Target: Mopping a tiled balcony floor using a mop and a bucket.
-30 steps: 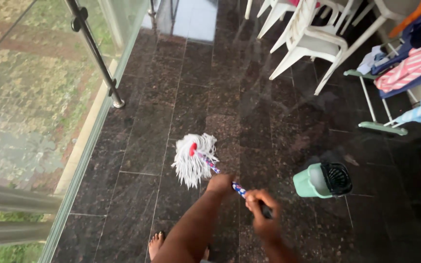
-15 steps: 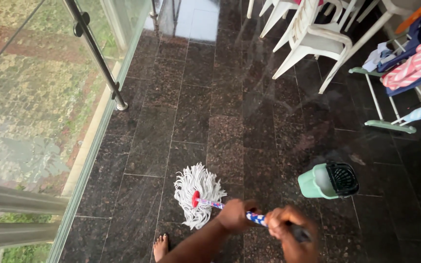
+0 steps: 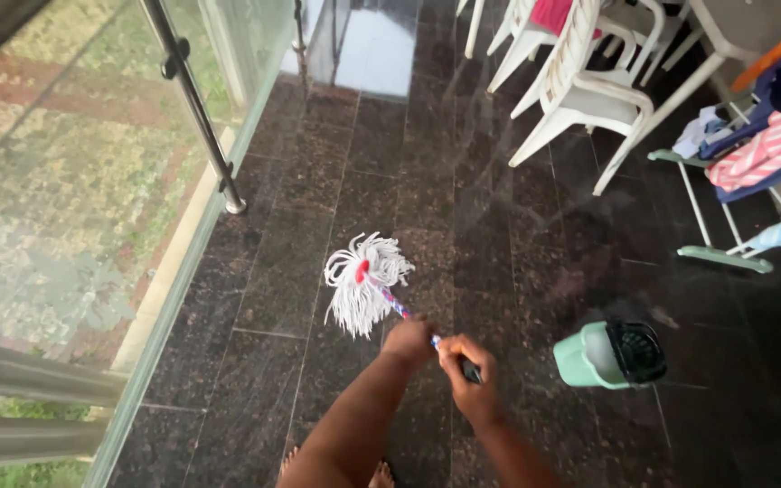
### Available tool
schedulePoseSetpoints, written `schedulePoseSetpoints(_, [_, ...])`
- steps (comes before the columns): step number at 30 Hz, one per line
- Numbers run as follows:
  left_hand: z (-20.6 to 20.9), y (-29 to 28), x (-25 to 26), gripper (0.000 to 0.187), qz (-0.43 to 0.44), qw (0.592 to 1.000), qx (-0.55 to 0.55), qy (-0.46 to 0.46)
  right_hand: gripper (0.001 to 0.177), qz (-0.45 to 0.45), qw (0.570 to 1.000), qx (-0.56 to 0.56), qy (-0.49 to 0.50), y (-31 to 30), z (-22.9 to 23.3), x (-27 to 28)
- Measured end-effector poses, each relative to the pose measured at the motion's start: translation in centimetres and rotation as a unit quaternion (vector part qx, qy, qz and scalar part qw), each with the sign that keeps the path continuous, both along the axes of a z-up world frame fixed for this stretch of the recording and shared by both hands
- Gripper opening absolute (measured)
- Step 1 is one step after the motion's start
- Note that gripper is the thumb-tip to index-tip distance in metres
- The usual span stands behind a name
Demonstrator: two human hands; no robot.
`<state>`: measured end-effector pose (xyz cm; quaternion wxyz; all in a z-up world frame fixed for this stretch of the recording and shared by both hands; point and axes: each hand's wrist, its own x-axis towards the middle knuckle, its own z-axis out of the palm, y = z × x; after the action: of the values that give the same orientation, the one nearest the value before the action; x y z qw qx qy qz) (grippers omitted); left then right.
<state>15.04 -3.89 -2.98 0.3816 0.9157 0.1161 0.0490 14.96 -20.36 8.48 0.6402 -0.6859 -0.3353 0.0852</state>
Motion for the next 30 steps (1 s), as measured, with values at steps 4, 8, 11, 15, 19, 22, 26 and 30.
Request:
schedulePoseSetpoints(4, [1.3,-1.5,-2.3,0.025,-0.02,0.995,-0.056,-0.078,0.012,0.0,0.991,0.022,-0.129,-1.4,1.2,-1.8])
schedulePoseSetpoints(8, [6.0,-4.5,-7.6,0.019,-0.052,0.987,-0.123,-0.088,0.02,0.018,0.989,0.036,-0.143,-3.7,7.0,-5.1])
schedulePoseSetpoints(11, [7.4,-4.9,-10.4,0.02,-0.1,0.973,-0.161,-0.13,0.012,0.115,0.989,0.027,-0.093,-5.2,5.1,-5.8])
schedulePoseSetpoints(15, [7.8,-3.7,-9.5,0.02,-0.161,0.964,-0.158,-0.14,0.021,0.153,0.98,0.074,-0.1,-4.9,3.0,-6.5])
schedulePoseSetpoints(19, [2.4,-1.0,-5.7,0.024,-0.152,0.963,-0.125,-0.182,0.022,0.068,0.994,0.09,-0.005,-1.6,1.5,-5.3])
schedulePoseSetpoints(22, [2.6,2.0,-2.0,0.04,-0.018,0.991,-0.131,-0.03,0.023,-0.076,0.99,0.045,-0.107,2.9,-4.0,-1.1])
schedulePoseSetpoints(26, [3.2,5.2,3.4,0.045,0.009,0.992,-0.122,-0.03,0.016,0.024,0.996,-0.01,-0.08,8.8,0.5,4.5])
schedulePoseSetpoints(30, [2.5,6.2,4.3,0.039,0.019,0.994,-0.099,-0.049,0.02,-0.006,0.993,-0.059,-0.099,10.0,2.6,5.1])
